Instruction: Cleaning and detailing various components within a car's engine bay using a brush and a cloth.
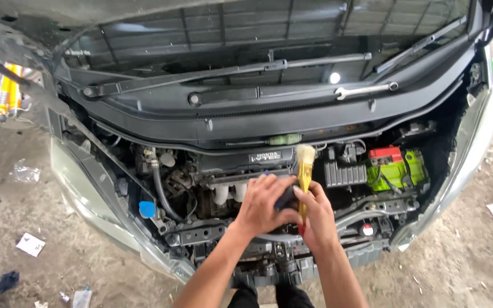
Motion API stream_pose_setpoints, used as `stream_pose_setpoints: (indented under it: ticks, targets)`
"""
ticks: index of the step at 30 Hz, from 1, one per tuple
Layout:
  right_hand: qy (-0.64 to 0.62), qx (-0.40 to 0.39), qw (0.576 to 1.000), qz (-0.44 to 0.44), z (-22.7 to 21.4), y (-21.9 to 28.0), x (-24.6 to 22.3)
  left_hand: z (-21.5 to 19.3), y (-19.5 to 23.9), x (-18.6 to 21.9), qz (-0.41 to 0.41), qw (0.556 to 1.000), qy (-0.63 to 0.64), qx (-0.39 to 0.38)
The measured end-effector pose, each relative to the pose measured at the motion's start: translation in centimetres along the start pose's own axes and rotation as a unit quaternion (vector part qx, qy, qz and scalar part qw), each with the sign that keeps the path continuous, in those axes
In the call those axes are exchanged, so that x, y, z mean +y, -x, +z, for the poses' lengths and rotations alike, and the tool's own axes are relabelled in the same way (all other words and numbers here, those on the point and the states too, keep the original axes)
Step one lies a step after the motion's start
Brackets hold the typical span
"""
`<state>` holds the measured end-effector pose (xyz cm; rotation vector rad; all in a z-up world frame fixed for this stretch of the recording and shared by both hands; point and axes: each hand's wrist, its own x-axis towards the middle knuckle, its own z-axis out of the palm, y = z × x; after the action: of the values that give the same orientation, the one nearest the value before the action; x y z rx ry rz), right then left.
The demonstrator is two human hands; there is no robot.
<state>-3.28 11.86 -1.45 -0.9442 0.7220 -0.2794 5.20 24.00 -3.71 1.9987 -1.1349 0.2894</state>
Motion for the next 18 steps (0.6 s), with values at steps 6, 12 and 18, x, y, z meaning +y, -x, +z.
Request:
stream_pose_setpoints:
  ticks: [6, 12, 18]
  targets:
    - [0.173, 0.021, 0.979, -0.110, -1.0, -0.9, -2.1, 0.7, -0.4, -4.3, -0.175, 0.966, -0.173, 0.083]
    - [0.595, 0.125, 0.701, -0.373, -6.5, -8.5, -4.8, -2.8, -2.4, -5.5, -0.280, 0.903, -0.309, -0.108]
    - [0.385, 0.258, 0.761, -0.454, -2.2, -9.2, -9.3, 0.0, -2.5, -8.7, -0.350, 0.843, -0.299, -0.279]
